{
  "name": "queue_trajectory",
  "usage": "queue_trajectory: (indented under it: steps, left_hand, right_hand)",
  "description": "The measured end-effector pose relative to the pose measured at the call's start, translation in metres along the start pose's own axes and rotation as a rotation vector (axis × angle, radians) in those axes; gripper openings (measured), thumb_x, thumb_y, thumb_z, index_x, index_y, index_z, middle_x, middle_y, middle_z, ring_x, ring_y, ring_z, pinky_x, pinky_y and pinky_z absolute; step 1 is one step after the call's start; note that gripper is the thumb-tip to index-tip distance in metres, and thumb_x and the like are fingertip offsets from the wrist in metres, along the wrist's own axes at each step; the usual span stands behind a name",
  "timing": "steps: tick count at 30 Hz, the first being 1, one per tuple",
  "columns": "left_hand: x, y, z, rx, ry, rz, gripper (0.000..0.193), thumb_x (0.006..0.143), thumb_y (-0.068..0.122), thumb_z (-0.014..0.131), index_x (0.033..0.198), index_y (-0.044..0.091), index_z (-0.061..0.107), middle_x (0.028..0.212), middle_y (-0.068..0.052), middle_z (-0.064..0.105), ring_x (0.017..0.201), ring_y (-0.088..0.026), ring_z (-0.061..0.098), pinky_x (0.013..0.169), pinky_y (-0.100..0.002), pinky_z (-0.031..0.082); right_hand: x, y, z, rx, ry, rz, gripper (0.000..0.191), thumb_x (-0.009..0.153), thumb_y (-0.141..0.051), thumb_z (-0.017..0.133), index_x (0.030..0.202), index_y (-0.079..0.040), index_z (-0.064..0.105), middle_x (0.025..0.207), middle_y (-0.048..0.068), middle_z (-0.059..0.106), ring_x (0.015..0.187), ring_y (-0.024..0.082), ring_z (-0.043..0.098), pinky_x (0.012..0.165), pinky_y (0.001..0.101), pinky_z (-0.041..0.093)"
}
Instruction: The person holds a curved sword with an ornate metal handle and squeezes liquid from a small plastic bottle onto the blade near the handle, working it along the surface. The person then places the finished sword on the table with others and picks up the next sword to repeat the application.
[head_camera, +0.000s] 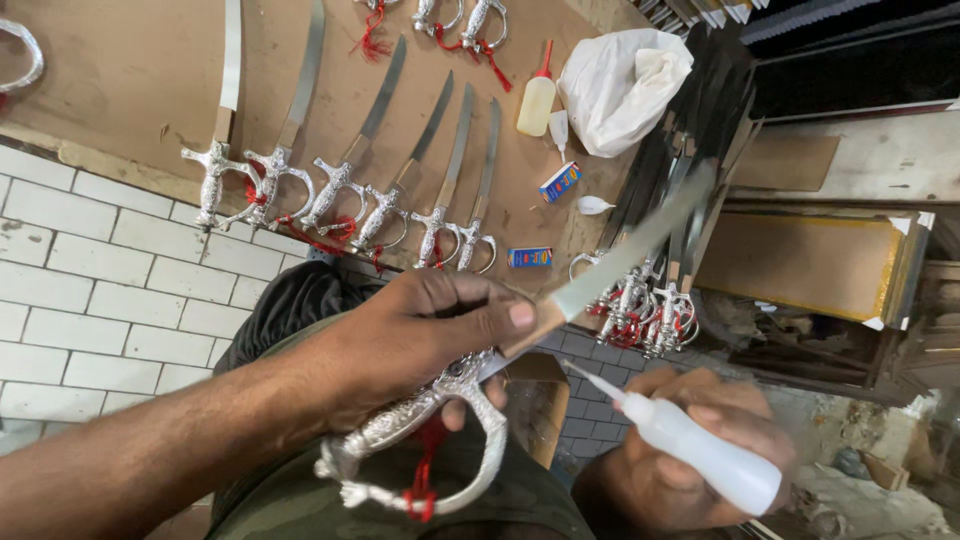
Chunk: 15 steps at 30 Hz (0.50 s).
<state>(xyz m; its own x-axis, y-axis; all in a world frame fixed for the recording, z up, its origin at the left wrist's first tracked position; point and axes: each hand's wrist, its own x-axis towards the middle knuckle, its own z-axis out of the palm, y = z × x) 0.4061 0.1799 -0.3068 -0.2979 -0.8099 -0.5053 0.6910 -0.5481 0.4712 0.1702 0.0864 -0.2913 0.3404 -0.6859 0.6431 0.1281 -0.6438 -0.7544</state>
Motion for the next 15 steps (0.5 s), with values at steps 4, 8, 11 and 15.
queue_trajectory:
  steps: [4, 8, 11, 15]
  left_hand:
    - [-0.007, -0.002, -0.01, -0.021, -0.183, 0.28, 0.059, 0.096, 0.021, 0.068, 0.147, -0.002, 0.051, 0.107, -0.011, 0.074, 0.077, -0.015, 0.069, 0.07, -0.027, 0.058]
    - [-0.02, -0.006, -0.01, -0.005, -0.146, 0.317, 0.076, 0.095, 0.01, 0.067, 0.16, 0.007, 0.027, 0.155, -0.005, 0.05, 0.123, -0.018, 0.067, 0.098, -0.033, 0.055]
    - [-0.03, -0.005, -0.009, 0.129, -0.226, 0.367, 0.068, 0.097, 0.006, 0.064, 0.157, -0.002, 0.034, 0.148, -0.023, 0.054, 0.13, -0.022, 0.059, 0.106, -0.03, 0.054]
    - [-0.033, -0.005, -0.005, 0.38, -0.228, 0.637, 0.06, 0.097, -0.007, 0.065, 0.149, -0.004, 0.037, 0.156, -0.019, 0.038, 0.136, -0.028, 0.049, 0.106, -0.04, 0.049]
  right_hand:
    - [-0.01, 0.011, -0.003, -0.019, -0.053, -0.152, 0.04, 0.094, -0.033, 0.078, 0.112, -0.006, 0.054, 0.081, 0.011, 0.063, 0.056, 0.02, 0.063, 0.048, 0.0377, 0.061]
    - [-0.02, 0.004, -0.008, -0.154, -0.18, -0.137, 0.038, 0.092, -0.025, 0.078, 0.115, -0.007, 0.054, 0.094, 0.01, 0.059, 0.071, 0.02, 0.069, 0.063, 0.0432, 0.066]
    - [-0.019, -0.005, -0.011, -0.16, -0.399, -0.098, 0.045, 0.089, -0.021, 0.082, 0.121, -0.009, 0.053, 0.104, 0.008, 0.059, 0.084, 0.022, 0.071, 0.075, 0.0478, 0.07]
    - [-0.011, -0.012, -0.009, -0.172, -0.59, -0.079, 0.058, 0.082, -0.016, 0.09, 0.126, -0.01, 0.052, 0.109, 0.008, 0.059, 0.093, 0.023, 0.072, 0.083, 0.0489, 0.069]
